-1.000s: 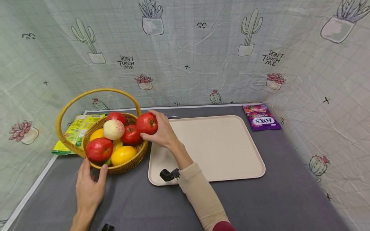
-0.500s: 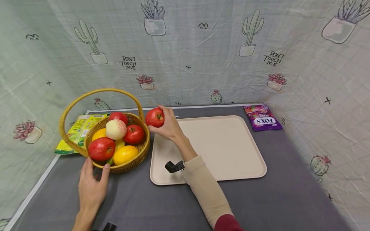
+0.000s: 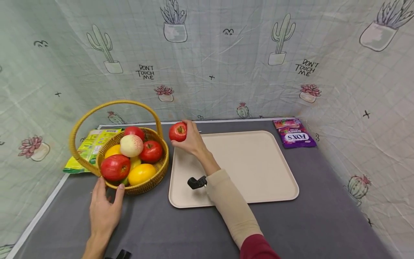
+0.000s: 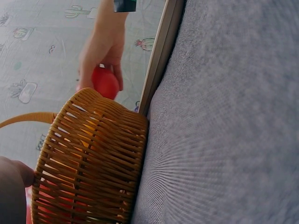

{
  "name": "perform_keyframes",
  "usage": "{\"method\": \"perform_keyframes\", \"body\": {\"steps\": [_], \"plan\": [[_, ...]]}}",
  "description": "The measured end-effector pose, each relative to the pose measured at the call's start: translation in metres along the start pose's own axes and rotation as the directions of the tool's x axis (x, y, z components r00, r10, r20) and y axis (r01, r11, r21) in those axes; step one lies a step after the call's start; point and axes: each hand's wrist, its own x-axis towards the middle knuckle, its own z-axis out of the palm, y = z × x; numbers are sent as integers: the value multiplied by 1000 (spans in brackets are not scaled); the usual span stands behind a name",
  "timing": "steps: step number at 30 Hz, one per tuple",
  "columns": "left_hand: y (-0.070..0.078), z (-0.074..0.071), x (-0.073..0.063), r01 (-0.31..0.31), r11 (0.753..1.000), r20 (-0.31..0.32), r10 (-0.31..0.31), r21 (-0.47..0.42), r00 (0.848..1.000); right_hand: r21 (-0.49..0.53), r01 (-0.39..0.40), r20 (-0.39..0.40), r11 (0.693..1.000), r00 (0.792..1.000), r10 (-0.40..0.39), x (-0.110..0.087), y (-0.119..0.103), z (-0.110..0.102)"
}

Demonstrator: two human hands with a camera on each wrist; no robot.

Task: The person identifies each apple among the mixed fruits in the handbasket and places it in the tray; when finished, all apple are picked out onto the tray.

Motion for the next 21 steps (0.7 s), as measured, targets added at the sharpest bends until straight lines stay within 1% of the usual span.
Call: {"method": "perform_keyframes", "body": {"steps": [3, 11, 21], "plan": [[-1, 0, 0, 2, 1000, 3, -2, 4, 1000, -14, -26, 17, 1000, 1000, 26, 1, 7, 5], [0, 0, -1, 13, 1000, 17, -13, 0, 1000, -45, -110, 32, 993, 993, 111, -1, 24, 11], [0, -1, 0, 13, 1000, 17, -13, 5, 1000, -87, -151, 57, 985, 986, 157, -1, 30, 14]]}}
